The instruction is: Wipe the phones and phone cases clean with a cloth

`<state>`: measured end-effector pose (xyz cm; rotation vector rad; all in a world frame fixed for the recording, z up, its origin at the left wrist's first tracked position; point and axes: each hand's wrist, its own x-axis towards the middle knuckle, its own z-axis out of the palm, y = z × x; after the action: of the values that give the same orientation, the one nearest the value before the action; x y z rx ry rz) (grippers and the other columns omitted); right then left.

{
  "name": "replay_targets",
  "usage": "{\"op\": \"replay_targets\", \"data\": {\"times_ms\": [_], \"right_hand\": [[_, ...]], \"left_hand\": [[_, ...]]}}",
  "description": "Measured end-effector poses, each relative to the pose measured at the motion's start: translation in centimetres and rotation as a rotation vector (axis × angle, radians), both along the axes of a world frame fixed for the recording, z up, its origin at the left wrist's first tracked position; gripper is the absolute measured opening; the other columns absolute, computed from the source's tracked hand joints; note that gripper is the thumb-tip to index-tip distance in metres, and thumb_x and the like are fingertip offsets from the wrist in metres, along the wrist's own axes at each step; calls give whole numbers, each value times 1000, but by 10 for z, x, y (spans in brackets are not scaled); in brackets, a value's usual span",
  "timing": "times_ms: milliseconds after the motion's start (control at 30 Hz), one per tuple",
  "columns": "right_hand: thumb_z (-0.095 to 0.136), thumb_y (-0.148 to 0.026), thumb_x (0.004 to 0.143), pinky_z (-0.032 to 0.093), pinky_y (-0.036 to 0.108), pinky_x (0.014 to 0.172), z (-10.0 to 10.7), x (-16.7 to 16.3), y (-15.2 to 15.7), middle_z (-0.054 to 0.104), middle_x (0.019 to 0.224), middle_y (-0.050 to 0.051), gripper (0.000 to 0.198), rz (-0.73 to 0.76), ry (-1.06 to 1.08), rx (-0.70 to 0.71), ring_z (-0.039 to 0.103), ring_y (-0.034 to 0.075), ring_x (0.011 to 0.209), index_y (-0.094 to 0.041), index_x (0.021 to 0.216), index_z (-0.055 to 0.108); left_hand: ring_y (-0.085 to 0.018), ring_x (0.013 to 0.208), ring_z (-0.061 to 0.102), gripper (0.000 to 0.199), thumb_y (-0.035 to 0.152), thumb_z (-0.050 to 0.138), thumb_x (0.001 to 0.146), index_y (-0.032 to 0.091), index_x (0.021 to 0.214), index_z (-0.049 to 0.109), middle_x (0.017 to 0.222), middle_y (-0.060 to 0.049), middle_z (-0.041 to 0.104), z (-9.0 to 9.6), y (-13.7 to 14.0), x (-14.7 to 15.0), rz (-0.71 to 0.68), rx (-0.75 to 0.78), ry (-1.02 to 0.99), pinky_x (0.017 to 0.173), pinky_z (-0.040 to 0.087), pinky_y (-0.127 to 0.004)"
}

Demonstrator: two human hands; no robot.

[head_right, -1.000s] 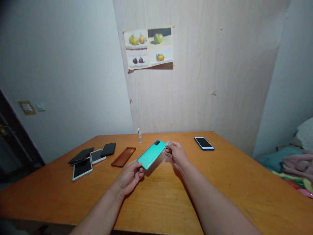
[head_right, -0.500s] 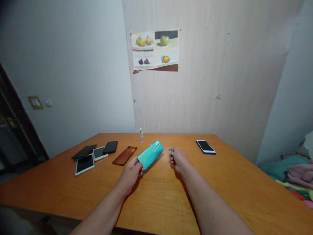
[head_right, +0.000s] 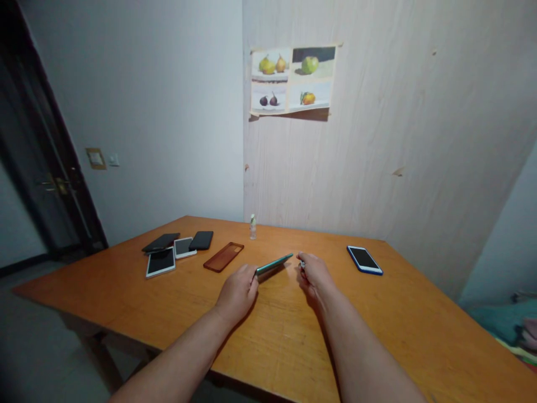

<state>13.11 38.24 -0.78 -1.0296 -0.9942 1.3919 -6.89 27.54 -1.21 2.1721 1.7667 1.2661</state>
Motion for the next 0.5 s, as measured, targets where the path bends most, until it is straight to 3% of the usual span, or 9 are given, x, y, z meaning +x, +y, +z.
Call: {"op": "replay_targets", "data": {"times_ms": [267,400,500], "right_hand": [[61,-31,87,18,17,29,10,2,-5,38,41,-10,24,-91,60,-34,25,5,28,-23,72,44],[62,-27,86,19,16,30,18,4,-7,43,42,-9,22,-158,43,-23,31,5,30,-22,71,45],[62,-25,84,21,16,31,22,3,-10,45,43,-8,21,-185,18,-18,35,6,31,-21,70,47]], "left_hand": [[-23,88,57,16,16,52,89,23,96,65,90,-6,62,4,-13,13,-80,-59,259,76,44,-32],[-24,94,57,19,22,57,89,26,104,69,97,-6,64,8,-17,16,-127,-32,502,80,46,-35],[-25,98,56,19,27,58,91,28,105,70,100,-6,64,9,-16,18,-138,1,541,82,47,-36]]}}
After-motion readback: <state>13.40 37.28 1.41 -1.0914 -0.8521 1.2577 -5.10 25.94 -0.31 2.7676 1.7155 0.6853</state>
